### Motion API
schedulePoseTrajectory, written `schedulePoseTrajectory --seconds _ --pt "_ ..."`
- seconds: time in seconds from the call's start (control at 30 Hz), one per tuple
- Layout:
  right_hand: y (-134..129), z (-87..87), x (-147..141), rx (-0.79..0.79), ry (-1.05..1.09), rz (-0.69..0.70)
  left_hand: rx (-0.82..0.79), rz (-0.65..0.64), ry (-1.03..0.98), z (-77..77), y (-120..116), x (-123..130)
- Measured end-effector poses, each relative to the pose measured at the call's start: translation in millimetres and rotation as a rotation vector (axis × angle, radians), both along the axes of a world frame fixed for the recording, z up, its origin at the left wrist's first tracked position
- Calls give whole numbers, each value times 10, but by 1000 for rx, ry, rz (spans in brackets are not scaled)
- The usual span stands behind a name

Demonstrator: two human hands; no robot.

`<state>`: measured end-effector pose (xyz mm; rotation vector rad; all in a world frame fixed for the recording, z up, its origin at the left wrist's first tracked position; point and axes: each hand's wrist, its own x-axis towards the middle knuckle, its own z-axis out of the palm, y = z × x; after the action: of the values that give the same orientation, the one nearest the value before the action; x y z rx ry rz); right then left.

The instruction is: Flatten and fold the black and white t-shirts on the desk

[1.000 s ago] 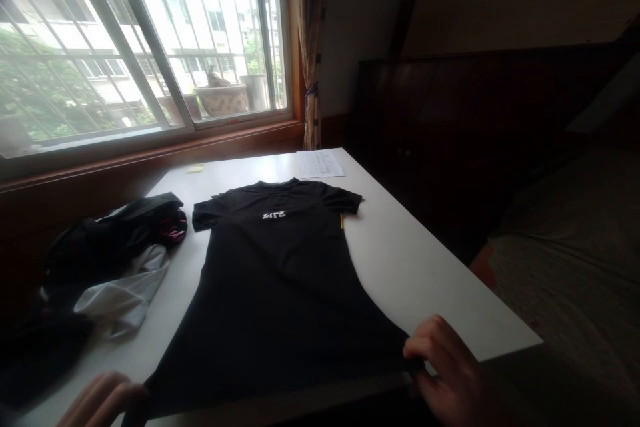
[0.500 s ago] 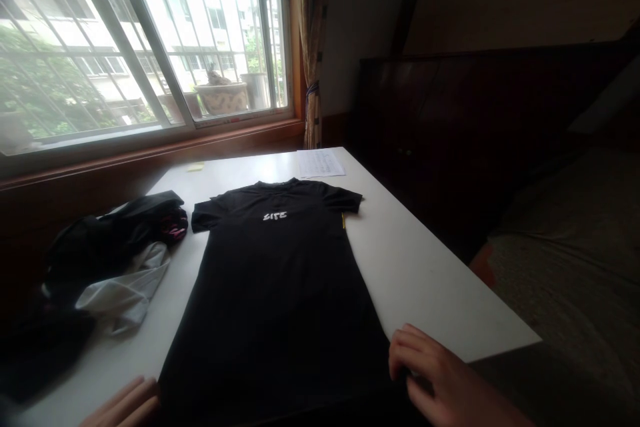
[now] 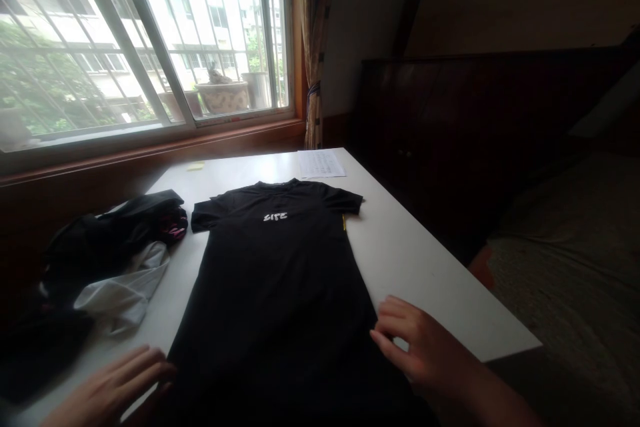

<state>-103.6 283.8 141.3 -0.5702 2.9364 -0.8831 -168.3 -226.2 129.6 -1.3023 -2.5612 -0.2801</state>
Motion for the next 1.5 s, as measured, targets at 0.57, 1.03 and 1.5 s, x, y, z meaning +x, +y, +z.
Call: schedulePoseTrajectory --seconds 0.57,1.03,1.5 --pt "-495 -646 -189 267 82 35 -153 70 125 -491 697 -206" --pt "-317 -642 -76 356 121 -48 -166 87 242 -433 539 -138" --pt "-1038 -640 -1039 233 99 184 -162 -103 227 -481 1181 -20"
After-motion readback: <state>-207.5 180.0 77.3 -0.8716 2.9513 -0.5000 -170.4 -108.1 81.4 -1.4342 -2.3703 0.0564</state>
